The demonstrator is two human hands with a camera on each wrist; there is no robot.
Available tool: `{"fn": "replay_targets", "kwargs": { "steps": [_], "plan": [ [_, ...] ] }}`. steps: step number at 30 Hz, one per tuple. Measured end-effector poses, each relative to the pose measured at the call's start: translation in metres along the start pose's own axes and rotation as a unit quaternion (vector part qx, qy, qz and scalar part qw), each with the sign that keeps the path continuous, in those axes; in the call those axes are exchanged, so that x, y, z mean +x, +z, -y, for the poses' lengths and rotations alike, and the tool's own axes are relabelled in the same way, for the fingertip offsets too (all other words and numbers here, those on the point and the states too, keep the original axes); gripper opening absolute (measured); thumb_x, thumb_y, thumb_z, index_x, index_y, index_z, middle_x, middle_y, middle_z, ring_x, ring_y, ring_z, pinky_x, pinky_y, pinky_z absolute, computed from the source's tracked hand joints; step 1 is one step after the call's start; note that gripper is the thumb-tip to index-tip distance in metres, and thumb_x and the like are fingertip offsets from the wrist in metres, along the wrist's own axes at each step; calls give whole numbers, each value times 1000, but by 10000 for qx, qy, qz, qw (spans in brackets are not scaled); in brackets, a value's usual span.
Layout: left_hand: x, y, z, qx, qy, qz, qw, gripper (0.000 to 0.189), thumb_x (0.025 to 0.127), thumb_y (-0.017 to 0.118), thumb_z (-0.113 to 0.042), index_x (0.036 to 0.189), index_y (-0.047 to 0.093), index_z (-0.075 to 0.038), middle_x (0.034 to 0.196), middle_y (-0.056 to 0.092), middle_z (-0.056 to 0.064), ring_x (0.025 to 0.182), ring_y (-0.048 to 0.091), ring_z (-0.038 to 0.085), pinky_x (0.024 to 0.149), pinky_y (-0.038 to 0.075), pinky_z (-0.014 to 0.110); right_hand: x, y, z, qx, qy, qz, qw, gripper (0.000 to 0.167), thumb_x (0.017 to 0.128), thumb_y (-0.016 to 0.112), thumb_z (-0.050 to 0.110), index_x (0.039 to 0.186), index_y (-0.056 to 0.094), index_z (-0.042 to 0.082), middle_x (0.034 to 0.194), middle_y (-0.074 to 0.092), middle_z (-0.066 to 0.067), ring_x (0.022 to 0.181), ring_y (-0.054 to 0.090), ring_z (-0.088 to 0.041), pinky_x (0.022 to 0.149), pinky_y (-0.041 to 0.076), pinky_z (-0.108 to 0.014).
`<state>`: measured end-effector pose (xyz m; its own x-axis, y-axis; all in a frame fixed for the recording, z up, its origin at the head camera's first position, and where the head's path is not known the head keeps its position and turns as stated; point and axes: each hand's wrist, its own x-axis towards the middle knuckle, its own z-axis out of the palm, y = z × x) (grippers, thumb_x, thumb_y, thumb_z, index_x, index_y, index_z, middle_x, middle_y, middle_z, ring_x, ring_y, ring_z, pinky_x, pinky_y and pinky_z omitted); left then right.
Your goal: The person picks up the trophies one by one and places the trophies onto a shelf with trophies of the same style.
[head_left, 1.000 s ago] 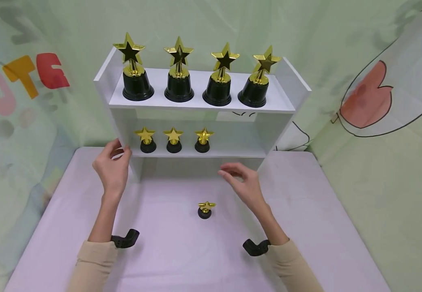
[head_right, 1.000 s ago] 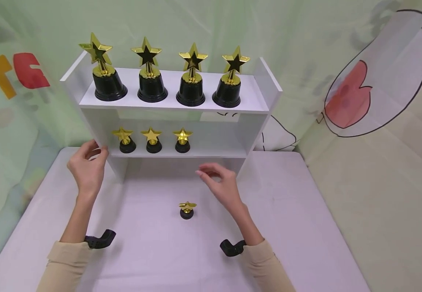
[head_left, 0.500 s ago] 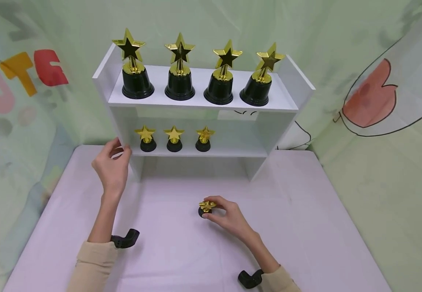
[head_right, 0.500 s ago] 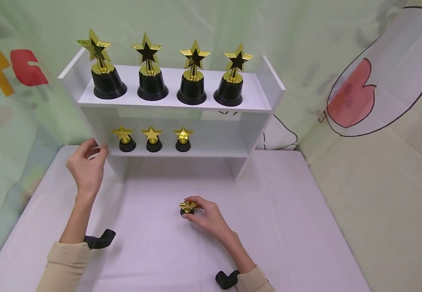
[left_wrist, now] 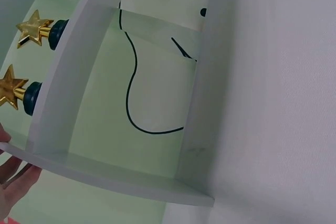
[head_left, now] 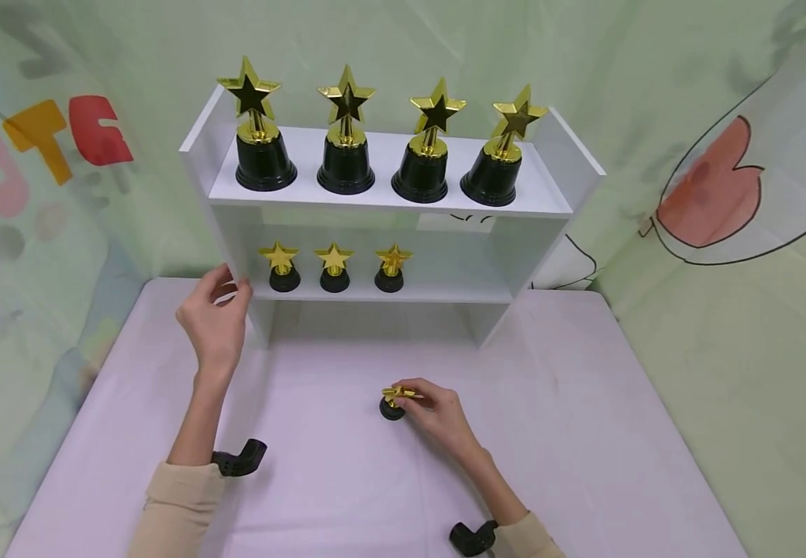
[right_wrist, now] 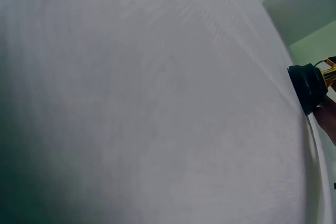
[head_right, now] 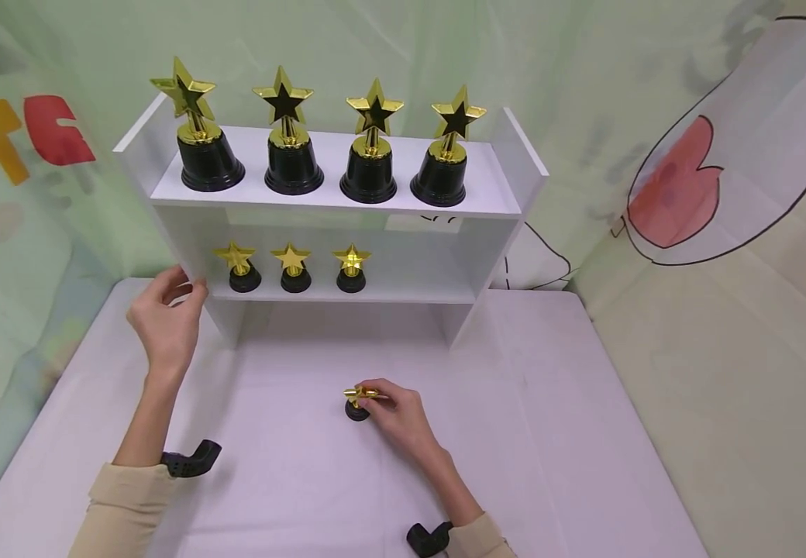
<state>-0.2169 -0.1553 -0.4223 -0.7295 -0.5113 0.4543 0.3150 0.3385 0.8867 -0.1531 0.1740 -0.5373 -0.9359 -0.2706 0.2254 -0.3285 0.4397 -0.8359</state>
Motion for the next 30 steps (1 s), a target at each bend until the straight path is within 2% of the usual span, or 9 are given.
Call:
{"fn": "replay_targets", "kwargs": {
  "steps": [8,13,18,26,30],
  "plan": [
    [-1,-1,0,-60,25,-9,10000,24,94,70,-5,117,77,-1,107,76,17,84,65,0,74,52,8,0,-5,2,-94,-229,-229,9994,23,90,77,3,112,75,7,109,78,-8,98,75,-21,83,62,-27],
    [0,0,1,-46,13,11,10000,25,93,68,-5,117,77,-2,107,76,17,83,66,-1,75,54,9,0,-16,7,-219,-466,-360,9980,25,90,76,2,116,74,5,113,77,-10,100,75,-27,83,62,-30],
    [0,-1,3,-15,19,25,10000,26,94,68,-4,118,76,-2,108,76,16,84,66,-1,76,55,12,4,-30,19,-282,-492,-448,9974,26,92,75,4,118,74,5,116,77,-9,102,74,-27,86,62,-31],
    [-1,0,3,29,74,13,10000,25,94,68,-4,117,77,-2,106,76,17,83,65,-1,76,55,11,17,-61,40,-381,-975,-948,9900,26,90,75,-1,116,75,3,112,77,-12,94,75,-24,85,57,-16],
    [-2,2,4,39,77,1,10000,25,93,69,-4,117,76,-1,106,76,18,83,65,-2,76,55,11,27,-78,51,-446,-1092,-1039,9876,27,90,74,-2,117,74,1,114,77,-13,96,73,-19,87,55,-12]
  ]
}}
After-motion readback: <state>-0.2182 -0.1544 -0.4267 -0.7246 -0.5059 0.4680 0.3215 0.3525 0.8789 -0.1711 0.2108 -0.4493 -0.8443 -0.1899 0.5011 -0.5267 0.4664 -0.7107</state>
